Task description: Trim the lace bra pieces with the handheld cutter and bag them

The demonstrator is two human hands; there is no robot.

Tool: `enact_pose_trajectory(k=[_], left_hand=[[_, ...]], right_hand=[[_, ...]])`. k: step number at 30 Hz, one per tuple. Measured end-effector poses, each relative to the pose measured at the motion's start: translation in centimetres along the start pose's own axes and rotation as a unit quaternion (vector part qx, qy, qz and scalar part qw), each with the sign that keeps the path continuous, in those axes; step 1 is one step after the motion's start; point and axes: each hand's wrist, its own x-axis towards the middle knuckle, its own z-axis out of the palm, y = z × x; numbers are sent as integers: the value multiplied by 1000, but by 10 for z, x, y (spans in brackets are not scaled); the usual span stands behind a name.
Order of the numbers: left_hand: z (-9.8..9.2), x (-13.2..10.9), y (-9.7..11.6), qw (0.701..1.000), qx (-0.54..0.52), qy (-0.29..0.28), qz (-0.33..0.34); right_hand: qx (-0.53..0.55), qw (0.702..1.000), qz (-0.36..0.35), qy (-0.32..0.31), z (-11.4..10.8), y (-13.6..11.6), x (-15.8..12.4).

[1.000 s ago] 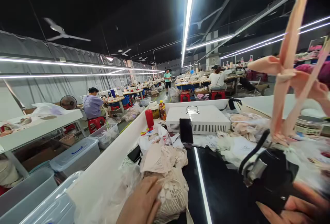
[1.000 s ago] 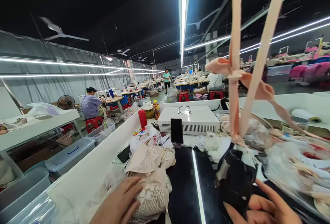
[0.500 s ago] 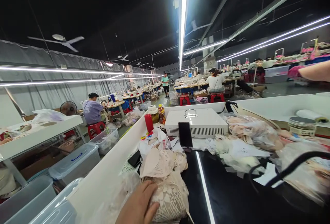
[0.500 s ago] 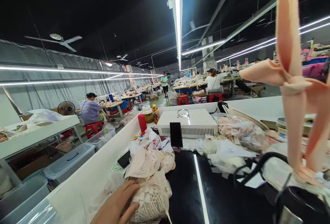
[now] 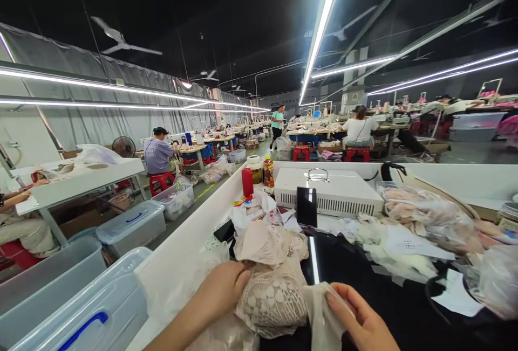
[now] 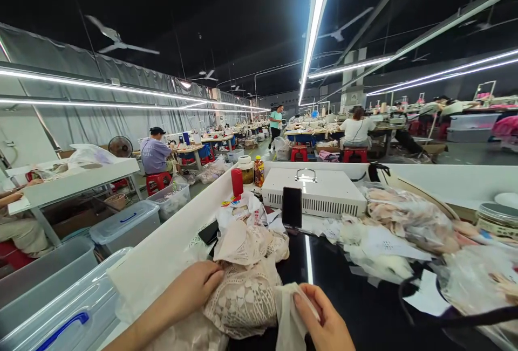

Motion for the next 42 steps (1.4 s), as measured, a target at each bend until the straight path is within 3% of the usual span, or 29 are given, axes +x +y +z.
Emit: enact_pose_trajectory(k=[6,10,14,19,24,28,30,33,36,42], left_hand=[[6,16,-3,998,-30,-45,13],[7,17,-3,996,-60,-59,27],[8,13,-2,995,-78,-54,37],[9,9,0,996,-77,-42,31],[5,7,5,996,-73,-51,30],[6,5,6,996,-72,-47,35],[7,5,6,996,-73,-49,33],[9,5,6,995,-75,-55,26],[10,4,5,995,-76,-59,18],[11,2,0,994,-90,-64,17]], right_hand=[[-51,998,22,11,18,9,38],[-67,998,-4,3,27,10,48],[-80,996,-28,-3,17,12,36],[-19,999,21,-37,6,13,9],[55,994,59,-67,7,-26,1],[115,978,33,-173,17,-81,8],[117,975,19,-191,26,-99,15],[128,975,-1,-184,41,-108,26],[124,980,-16,-158,47,-102,37],[23,999,-37,-3,17,-59,54]])
